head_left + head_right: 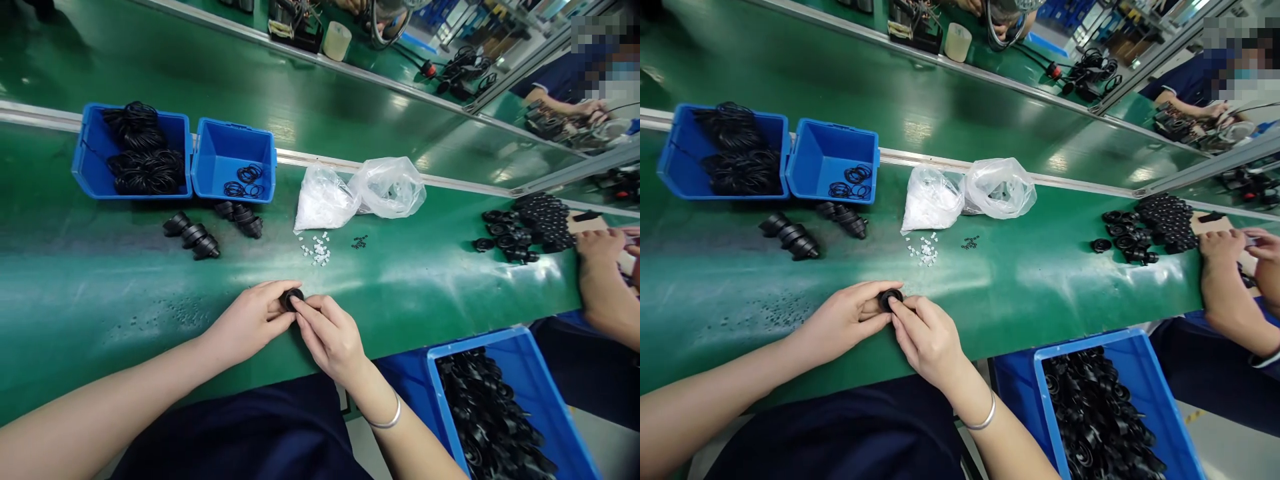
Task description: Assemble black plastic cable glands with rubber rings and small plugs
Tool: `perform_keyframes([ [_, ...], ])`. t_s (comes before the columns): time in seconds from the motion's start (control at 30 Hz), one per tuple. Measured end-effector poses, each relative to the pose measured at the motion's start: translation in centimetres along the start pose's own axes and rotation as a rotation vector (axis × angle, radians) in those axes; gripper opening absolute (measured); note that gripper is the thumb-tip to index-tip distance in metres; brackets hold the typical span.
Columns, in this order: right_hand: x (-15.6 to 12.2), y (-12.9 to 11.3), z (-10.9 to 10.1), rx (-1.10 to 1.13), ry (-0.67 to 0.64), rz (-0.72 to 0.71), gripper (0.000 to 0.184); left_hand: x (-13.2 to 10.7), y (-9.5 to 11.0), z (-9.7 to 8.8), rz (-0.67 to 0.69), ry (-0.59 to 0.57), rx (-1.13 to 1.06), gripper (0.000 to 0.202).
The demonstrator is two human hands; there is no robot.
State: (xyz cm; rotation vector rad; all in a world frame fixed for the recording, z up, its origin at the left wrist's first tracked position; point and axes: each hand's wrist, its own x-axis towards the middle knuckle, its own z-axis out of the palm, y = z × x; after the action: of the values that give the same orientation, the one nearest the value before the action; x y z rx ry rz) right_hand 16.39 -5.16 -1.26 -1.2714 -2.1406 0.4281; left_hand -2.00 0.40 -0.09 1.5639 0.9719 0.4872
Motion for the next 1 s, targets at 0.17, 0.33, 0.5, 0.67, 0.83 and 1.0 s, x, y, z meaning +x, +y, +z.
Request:
perform_keyframes([
  [0.17,0.2,-0.1,-0.2,-0.117,-0.078,-0.016,0.048,0.0,0.2,-0.2,-0.04,0.014,0.087,0.043],
  [0.33,-0.1,0.1,-0.5,0.003,-0.014,0.022,0.048,0.0,-0.2,-0.1,-0.034,-0.01,-0.111,0.041],
  [0.5,-0.4,0.2,-0.2,-0.024,-0.018,0.006,0.052,0.0,-0.4,0.0,-0.034,-0.027,-0.184,0.042],
  [0.67,0.0,-0.2,-0.5,-0.174,-0.092,-0.074,0.056,0.1,-0.1,-0.1,-0.024,0.004,-0.009,0.042],
  [0.83,0.5,-0.4,-1.2,-0.219,-0.206,-0.064,0.051,0.0,0.0,-0.2,-0.02,-0.005,-0.036,0.041],
  [1.0,-0.3,-0.1,-0.9,-0.005,-0.012,0.085,0.055,-0.1,0.1,-0.2,-0.007,-0.052,-0.285,0.033],
])
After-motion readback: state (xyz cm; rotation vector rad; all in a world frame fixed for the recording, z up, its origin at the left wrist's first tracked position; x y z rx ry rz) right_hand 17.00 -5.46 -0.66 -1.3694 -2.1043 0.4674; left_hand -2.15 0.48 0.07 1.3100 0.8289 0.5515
